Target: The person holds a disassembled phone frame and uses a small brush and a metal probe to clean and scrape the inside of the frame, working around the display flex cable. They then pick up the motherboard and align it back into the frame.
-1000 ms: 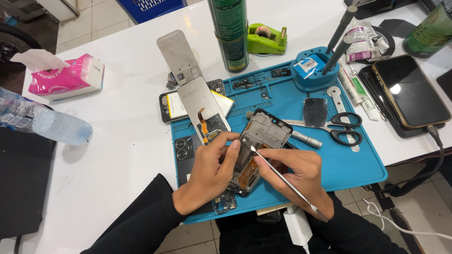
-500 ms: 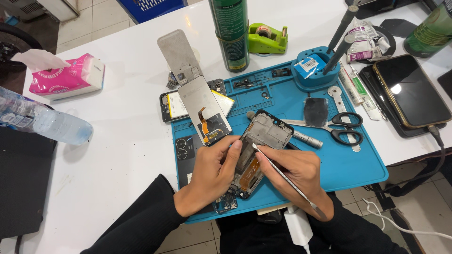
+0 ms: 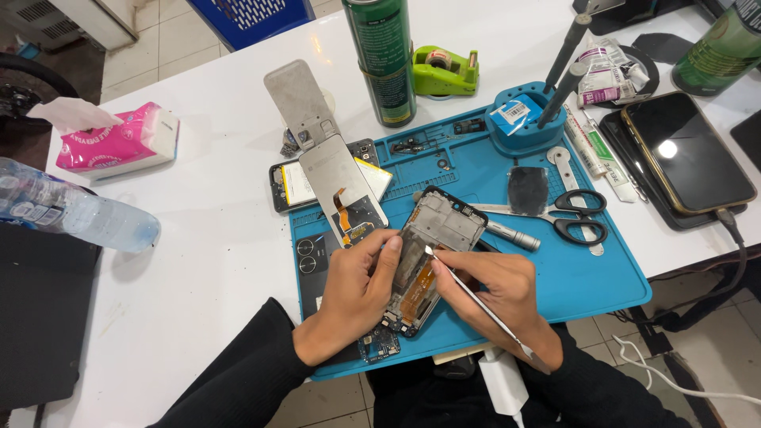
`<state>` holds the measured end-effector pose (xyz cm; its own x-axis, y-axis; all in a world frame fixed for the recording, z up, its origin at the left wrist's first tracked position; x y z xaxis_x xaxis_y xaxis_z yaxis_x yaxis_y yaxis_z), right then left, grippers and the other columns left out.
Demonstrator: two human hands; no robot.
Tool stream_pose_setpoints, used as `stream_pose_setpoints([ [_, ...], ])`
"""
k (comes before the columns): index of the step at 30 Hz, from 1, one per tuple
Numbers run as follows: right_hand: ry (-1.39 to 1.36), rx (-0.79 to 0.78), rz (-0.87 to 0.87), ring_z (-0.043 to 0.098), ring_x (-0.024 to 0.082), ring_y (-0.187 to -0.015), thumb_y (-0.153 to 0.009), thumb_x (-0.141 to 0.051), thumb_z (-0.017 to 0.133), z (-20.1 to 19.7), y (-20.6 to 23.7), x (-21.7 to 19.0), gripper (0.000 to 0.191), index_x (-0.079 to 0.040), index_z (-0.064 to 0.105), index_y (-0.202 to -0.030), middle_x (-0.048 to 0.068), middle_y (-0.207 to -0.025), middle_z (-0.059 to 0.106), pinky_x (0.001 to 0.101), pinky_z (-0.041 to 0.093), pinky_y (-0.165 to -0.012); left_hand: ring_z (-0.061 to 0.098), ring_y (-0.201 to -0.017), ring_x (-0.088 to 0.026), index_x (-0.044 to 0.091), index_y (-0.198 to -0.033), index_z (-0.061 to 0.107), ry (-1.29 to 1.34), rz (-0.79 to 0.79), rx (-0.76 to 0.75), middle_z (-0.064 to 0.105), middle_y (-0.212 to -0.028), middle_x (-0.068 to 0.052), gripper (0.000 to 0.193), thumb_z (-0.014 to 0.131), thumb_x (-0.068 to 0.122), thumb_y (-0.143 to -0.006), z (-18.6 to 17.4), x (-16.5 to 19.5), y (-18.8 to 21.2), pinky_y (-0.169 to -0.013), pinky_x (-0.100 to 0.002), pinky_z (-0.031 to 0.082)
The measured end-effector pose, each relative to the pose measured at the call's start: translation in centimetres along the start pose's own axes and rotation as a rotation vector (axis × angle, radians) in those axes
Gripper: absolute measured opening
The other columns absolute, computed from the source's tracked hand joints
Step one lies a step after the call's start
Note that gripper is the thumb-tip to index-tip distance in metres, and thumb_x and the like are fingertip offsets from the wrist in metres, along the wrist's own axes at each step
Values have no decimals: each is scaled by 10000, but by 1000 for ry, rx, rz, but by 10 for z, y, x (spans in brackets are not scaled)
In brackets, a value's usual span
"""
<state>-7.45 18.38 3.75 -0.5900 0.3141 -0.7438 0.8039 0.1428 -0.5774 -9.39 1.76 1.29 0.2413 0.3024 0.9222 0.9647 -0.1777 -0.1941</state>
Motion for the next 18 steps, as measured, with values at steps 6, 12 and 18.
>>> stream_pose_setpoints([
  [6,-14,-19,38,610,61,-471,-864,-59,771,3,1,7,157,7,774,-1006,65,-685,750,215,427,-419,425,-527,-4,-26,-1090,718,-27,-14,11,553,-564,-1,263,550,174,-1066,-1,2,1,-436,-249,328],
  [12,-47,-68,98,587,50,-442,-868,-62,765,7,3,15,174,2,783,-1029,43,-605,719,219,391,-393,408,-504,-8,-24,-1094,724,-57,33,-9,513,-545,-9,259,546,161,-1062,0,8,2,-423,-257,321],
  [18,-80,-66,136,645,47,-482,-882,-73,756,6,2,17,183,-7,779,-1050,42,-649,746,204,437,-407,380,-486,-20,-24,-1036,732,-64,7,-13,480,-527,-17,263,551,163,-1069,2,6,1,-418,-270,291],
])
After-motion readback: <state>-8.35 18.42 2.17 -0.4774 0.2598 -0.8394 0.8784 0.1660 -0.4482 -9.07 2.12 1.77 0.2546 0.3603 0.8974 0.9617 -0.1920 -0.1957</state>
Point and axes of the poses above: each hand's wrist, its own y-axis away from the middle knuckle, its own z-axis out of the palm, x = y × z, the point moved 10 cm from there along -y, towards the middle knuckle
